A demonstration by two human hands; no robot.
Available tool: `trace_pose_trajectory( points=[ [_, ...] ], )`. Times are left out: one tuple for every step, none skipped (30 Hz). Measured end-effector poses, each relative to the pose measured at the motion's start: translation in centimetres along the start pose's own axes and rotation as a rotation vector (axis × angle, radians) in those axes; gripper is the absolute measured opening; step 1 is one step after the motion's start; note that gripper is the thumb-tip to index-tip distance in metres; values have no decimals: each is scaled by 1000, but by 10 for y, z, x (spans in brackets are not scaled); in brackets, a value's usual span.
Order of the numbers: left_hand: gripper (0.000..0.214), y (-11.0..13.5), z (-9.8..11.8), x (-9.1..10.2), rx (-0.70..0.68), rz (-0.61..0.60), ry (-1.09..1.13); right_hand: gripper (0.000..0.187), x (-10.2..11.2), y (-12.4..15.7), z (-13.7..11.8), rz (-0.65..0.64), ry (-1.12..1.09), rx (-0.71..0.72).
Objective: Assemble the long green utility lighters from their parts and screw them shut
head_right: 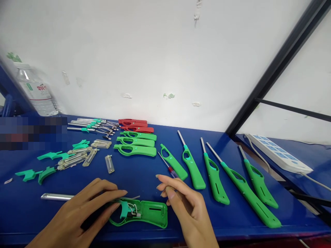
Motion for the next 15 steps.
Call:
trace_pose_trajectory(
  points=[
    [33, 0, 1, 1, -7, 2, -3, 39, 0, 0, 1, 1, -1, -8],
    [33, 0, 2, 1, -14, 5, -6, 39, -1, 0, 1, 0, 2, -16],
    [34, -1, 3, 2, -19, 9, -6, 39, -2, -1, 0, -4, 7, -24],
    [34, -1, 4, 3, -24, 20, -3, 39, -3, -1, -1, -1, 11, -31],
    [34, -2, 4, 3, -27, 27, 1, 40, -4, 0, -3, 9, 14, -40],
    [34, -3, 5, 4, -30, 37, 3, 41, -5, 0, -5, 27, 15, -48],
    [34, -4, 5, 4, -34, 39, 2, 42, -6, 1, -8, 51, 15, -56],
    [33, -4, 5, 4, -38, 40, -1, 43, -7, 1, -11, 74, 16, -62],
    [32, -5, 6, 4, -44, 43, -6, 44, -9, 2, -14, 97, 19, -67],
    [31, -6, 7, 4, -49, 45, -13, 44, -10, 2, -17, 113, 26, -66],
    [30, -7, 8, 5, -55, 51, -19, 43, -12, 2, -19, 119, 34, -60],
    [30, -8, 9, 6, -61, 62, -23, 41, -14, 2, -21, 123, 43, -53],
    [30, -8, 10, 7, -67, 70, -26, 38, -15, 1, -21, 125, 49, -45],
    [30, -9, 11, 8, -72, 78, -27, 34, -16, 0, -21, 124, 51, -37],
    [30, -9, 12, 9, -75, 81, -27, 30, -17, 0, -21, 118, 48, -28]
  ],
)
Point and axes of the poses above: each hand's wrist, its own y-axis away from the middle knuckle, its own x-axis out of the back of the hand, z = x × y, the point moved 5 cm from there along -y, towards the middle knuckle, and after that the axes turned 5 degrees about x, right-handed, at the moved point
